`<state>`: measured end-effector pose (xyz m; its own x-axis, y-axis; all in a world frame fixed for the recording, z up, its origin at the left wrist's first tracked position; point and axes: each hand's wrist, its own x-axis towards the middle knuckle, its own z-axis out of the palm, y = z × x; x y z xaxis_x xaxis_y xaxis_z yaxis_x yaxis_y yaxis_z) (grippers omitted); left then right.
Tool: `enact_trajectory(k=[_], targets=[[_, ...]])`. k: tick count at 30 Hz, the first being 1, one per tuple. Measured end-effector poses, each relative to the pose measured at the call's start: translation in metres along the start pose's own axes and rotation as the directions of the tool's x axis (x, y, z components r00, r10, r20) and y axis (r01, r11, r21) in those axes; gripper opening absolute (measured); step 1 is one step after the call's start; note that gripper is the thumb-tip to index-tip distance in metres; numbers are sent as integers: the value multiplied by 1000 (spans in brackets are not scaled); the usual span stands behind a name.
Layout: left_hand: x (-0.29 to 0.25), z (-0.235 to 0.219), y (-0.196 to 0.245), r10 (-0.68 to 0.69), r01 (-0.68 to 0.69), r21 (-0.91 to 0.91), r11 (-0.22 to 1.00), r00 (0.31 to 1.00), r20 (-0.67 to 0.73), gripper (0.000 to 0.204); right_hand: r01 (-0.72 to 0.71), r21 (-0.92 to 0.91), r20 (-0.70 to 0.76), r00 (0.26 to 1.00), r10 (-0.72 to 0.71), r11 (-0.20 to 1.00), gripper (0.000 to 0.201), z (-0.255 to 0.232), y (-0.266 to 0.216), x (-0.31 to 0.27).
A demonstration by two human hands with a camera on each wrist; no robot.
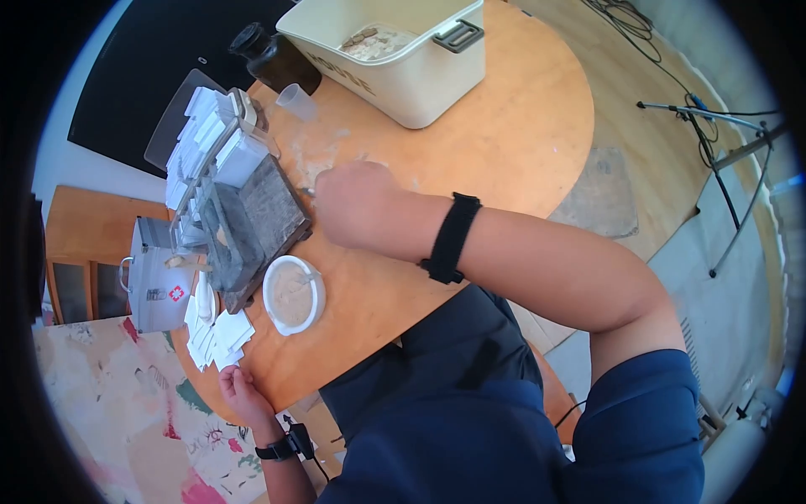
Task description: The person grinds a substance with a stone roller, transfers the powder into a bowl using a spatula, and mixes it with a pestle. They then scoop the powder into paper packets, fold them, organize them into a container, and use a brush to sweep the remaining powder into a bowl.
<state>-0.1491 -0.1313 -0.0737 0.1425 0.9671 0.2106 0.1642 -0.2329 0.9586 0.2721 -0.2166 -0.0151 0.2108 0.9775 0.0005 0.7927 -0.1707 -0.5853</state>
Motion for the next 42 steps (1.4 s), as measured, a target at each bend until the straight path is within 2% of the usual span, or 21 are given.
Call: enact_trajectory(k=[3,5,6,8,11,15,17,18,20,21,23,24,26,27,28,30,33,37,39,42], targets=[[-1,-2,0,-13,13,-4,1000,1000,-17,6,4,-8,-74,997,-5,1000,19,2,1,8],[-1,-2,-1,-2,2,-11,1000,1000,-1,7,-64,28,17,998,64,998,18,1,-6,6],[-1,-2,-2,-4,4,-19,1000,1000,-2,7,-65,20,16,998,65,998,18,-3,-6,7],[-1,-3,-1,-25,25,-10,1000,1000,-17,8,-123,5,-95,988,123,992,15,-9,-6,12],[-2,-3,-1,-11,11,-53,999,1000,-8,9,-65,69,-87,994,71,996,13,-8,-2,10],[-3,-3,0,-26,25,-66,997,999,-18,10,-22,-61,-172,985,11,998,12,6,17,7],[-3,-2,0,-37,35,-88,995,999,-17,10,-79,23,-231,970,82,997,10,-7,16,3],[-4,-2,1,-42,39,-95,995,999,-27,10,-73,13,-224,972,74,997,10,-11,11,-1],[-3,-2,1,-51,48,-72,996,998,-33,11,-56,62,-31,998,58,996,12,-16,0,-14],[-4,-3,0,-55,51,-83,995,997,-45,11,-48,48,-25,998,50,998,12,-16,3,-13],[-4,-4,-2,-68,65,-80,995,997,-36,11,-159,-5,-125,980,157,987,11,-18,11,-9],[-4,-5,-3,-74,69,-95,993,996,-47,11,-151,-23,-120,982,148,988,11,-24,12,-7],[-5,-6,-3,-88,84,-113,990,996,-29,12,-142,-40,-297,947,124,989,11,-39,12,-3],[-6,-5,-2,-93,88,-124,988,995,-36,12,-139,-168,-348,935,73,976,9,-44,11,1],[-6,-4,0,-92,88,-123,989,995,-32,12,-135,-180,-343,937,67,974,9,-47,10,7],[-5,-4,1,-91,86,-131,988,995,-32,12,-226,-385,-356,931,82,895,9,-50,10,22],[-6,-5,-2,-89,85,-173,981,996,-17,13,-234,-481,-317,945,81,845,8,-41,25,48],[-7,-7,-5,-94,86,-196,977,995,-30,12,-235,-486,-342,937,64,842,6,-29,27,61],[-7,-8,-3,-86,78,-203,976,996,-30,12,-216,-517,-202,971,127,828,7,-33,13,58],[-7,-4,3,-99,89,-215,973,994,-37,12,-238,-519,-225,965,138,821,8,-38,-2,57]])
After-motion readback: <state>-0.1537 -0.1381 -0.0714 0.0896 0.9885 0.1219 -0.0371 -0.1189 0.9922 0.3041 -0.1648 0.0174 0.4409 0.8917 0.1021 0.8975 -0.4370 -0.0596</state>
